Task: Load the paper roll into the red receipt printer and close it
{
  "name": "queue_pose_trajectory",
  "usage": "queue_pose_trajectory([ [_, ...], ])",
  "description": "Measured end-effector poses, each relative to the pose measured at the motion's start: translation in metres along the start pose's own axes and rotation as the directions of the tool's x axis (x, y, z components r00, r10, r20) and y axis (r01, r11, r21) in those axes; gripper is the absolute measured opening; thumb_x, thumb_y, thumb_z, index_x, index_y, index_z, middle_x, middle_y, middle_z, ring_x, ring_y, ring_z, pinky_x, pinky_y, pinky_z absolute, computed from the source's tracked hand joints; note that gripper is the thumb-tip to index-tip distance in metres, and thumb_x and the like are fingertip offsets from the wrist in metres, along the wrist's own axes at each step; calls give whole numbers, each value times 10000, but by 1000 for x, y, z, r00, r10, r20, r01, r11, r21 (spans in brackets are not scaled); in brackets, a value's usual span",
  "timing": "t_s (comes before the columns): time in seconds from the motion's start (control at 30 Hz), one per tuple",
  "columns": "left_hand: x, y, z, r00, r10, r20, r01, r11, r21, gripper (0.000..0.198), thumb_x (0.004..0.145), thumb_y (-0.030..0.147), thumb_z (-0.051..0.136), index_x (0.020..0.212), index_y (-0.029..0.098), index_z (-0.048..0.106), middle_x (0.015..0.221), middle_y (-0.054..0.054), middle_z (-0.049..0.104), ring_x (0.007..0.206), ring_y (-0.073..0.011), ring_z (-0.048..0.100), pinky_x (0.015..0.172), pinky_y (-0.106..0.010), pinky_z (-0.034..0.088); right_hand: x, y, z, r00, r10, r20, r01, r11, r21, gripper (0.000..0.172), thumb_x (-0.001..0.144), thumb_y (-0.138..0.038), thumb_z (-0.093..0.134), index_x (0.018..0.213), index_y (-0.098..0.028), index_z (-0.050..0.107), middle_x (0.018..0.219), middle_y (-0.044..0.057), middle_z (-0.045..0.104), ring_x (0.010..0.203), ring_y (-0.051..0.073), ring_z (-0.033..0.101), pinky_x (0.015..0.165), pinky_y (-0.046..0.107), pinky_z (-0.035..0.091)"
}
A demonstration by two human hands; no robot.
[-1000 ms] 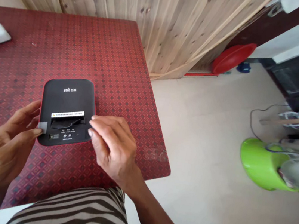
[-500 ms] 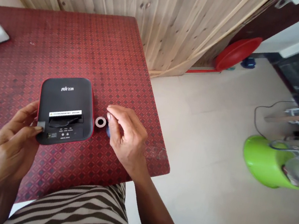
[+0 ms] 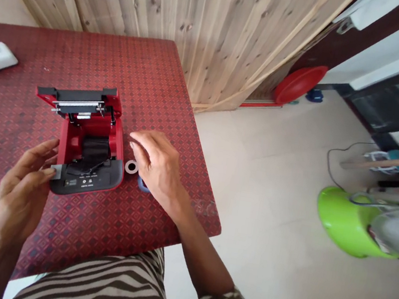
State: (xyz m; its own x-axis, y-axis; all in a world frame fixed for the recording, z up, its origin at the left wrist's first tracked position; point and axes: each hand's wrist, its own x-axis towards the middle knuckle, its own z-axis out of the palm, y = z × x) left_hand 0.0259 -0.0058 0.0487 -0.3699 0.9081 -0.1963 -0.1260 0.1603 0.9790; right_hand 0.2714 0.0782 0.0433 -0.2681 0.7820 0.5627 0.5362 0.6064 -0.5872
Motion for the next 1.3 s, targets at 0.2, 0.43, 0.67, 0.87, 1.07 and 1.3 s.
queue_pose_trajectory([
  [0.2,22,-25,-7,985,170,-23,-167,981,95,428,1009,484,708,1373,260,735,1399,-66,748,1317,-297,689,1176,-443,506,40,-29,19,904,-187,385,245,964,-108,144,1121,-178,646,1146,-167,787,1173,88,848,1109,221,749,1032,409,607],
  [0.43,20,-38,-3,971,231,68,-240,950,202,648,1084,685,483,1520,234,646,1463,-105,718,1345,-305,662,1194,-454,490,83,-67,52,685,44,727,281,905,-320,282,1139,-95,526,1110,-93,806,1072,183,846,1085,297,796,958,431,599],
  [0.67,20,-39,-2,970,223,95,-234,964,129,653,1057,683,545,1537,244,617,1435,-115,715,1292,-307,682,1183,-477,502,88,-55,58,665,-16,747,322,908,-267,300,1090,-26,530,1063,-116,816,1076,173,834,1031,289,787,865,402,596],
  [0.87,23,-33,0,978,186,94,-198,969,146,586,1036,627,603,1473,238,638,1416,-101,719,1327,-313,660,1176,-452,495,93,-58,55,651,48,757,277,914,-296,303,1047,-20,541,1165,-146,791,1077,144,842,934,272,795,768,383,592],
  [1.07,23,-33,0,983,167,77,-177,974,143,611,1020,644,602,1470,233,635,1401,-101,717,1324,-322,653,1156,-462,509,82,-71,14,725,-45,687,243,950,-195,184,1058,-98,638,1186,-167,751,1063,80,839,922,251,785,773,377,607],
  [1.3,24,-31,-1,985,163,61,-171,969,181,669,999,682,598,1464,204,646,1378,-112,756,1261,-328,681,1087,-461,529,59,-16,-39,965,55,256,-136,941,309,291,984,-368,841,1225,-241,741,1163,26,816,1035,209,776,908,364,630],
])
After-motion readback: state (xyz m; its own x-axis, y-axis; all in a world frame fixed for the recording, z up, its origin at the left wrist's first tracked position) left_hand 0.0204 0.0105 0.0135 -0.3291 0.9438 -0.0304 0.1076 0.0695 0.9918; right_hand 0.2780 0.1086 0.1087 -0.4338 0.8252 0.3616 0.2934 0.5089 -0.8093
